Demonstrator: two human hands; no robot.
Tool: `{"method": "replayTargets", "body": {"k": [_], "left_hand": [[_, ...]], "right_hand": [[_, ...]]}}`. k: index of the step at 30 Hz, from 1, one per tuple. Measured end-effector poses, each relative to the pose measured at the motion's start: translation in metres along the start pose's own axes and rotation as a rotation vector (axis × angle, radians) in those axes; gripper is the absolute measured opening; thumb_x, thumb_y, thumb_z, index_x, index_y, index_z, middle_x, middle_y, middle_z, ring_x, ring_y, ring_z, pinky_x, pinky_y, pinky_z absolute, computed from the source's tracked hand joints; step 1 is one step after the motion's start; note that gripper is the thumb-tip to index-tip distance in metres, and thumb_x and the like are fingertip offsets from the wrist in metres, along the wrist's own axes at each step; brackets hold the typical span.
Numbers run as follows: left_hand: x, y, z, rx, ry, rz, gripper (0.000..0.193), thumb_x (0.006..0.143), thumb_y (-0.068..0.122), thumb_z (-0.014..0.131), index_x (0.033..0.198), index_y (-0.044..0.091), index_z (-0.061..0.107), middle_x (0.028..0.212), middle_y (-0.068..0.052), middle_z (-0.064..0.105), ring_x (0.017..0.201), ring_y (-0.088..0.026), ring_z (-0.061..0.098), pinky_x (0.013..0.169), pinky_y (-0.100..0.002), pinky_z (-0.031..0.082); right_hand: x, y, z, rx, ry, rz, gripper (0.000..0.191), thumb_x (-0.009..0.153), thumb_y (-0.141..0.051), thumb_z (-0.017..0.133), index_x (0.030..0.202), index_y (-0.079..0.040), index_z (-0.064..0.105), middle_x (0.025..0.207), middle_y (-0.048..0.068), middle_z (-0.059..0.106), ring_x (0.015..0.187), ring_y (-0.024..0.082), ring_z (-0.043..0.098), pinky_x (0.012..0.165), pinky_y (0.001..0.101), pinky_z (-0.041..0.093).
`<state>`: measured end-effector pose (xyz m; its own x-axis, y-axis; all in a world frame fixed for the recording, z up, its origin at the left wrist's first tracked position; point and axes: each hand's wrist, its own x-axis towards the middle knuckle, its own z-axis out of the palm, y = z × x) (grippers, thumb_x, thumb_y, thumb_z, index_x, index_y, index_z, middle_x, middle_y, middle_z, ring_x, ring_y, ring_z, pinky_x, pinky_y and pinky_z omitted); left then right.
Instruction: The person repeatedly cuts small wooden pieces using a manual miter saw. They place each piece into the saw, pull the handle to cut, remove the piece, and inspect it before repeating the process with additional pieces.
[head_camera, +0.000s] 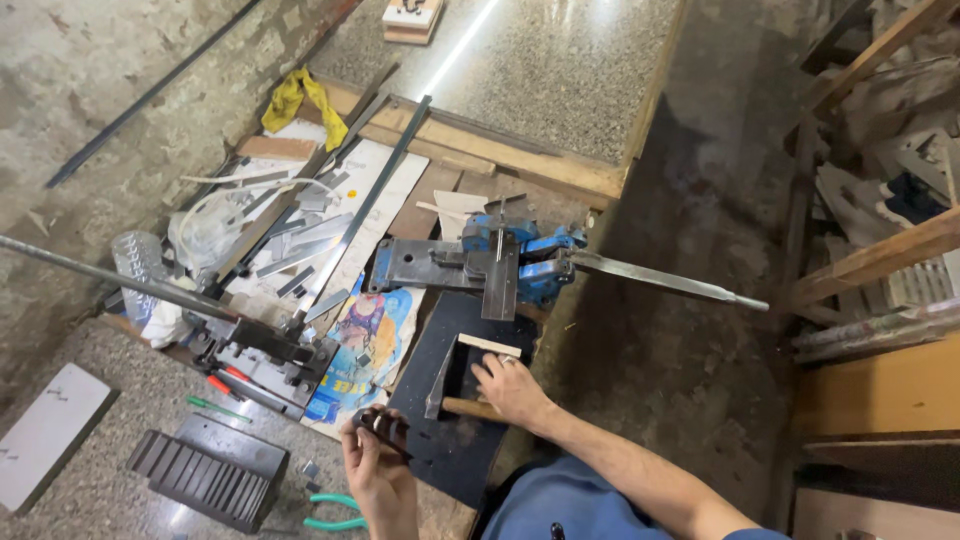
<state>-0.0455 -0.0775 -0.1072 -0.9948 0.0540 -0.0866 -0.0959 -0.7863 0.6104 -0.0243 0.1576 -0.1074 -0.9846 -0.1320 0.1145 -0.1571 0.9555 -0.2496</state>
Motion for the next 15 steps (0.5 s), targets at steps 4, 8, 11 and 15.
{"method": "replayTargets", "body": {"k": [4,8,11,15], "left_hand": [[-0.004,-0.007,0.003,0.003,0.075,-0.019,0.023,0.108,0.016,0.053,0.127,0.004,0.054,0.124,-0.016,0.062,0.111,-0.030,0.062,0.100,-0.046,0.050],[-0.004,-0.011,0.012,0.022,0.059,-0.021,0.021,0.108,0.015,0.053,0.125,0.003,0.054,0.123,-0.016,0.062,0.111,-0.030,0.062,0.101,-0.046,0.050],[-0.002,-0.012,0.022,0.004,0.021,-0.023,0.020,0.106,0.015,0.054,0.122,0.004,0.055,0.122,-0.015,0.063,0.111,-0.029,0.063,0.101,-0.046,0.050],[0.000,-0.017,0.031,0.002,0.056,-0.064,0.021,0.106,0.014,0.054,0.125,0.005,0.056,0.123,-0.014,0.061,0.112,-0.028,0.062,0.103,-0.044,0.049]], "right_hand": [[0.005,0.001,-0.010,-0.164,0.219,0.047,0.066,0.076,-0.038,0.075,0.130,-0.003,0.061,0.124,0.020,0.059,0.109,0.035,0.058,0.093,0.0454,0.047],[0.009,0.015,-0.014,0.025,0.123,0.041,0.082,0.072,-0.046,0.078,0.135,0.002,0.056,0.115,0.021,0.058,0.103,0.038,0.060,0.088,0.0465,0.049],[0.007,0.026,-0.012,0.305,0.154,0.232,0.049,0.100,-0.025,0.066,0.147,-0.011,0.060,0.118,0.009,0.063,0.103,0.034,0.067,0.088,0.0435,0.056],[0.002,0.031,-0.008,0.547,0.138,0.265,0.031,0.094,-0.023,0.070,0.122,-0.011,0.067,0.111,0.014,0.065,0.094,0.038,0.068,0.077,0.0466,0.057]]}}
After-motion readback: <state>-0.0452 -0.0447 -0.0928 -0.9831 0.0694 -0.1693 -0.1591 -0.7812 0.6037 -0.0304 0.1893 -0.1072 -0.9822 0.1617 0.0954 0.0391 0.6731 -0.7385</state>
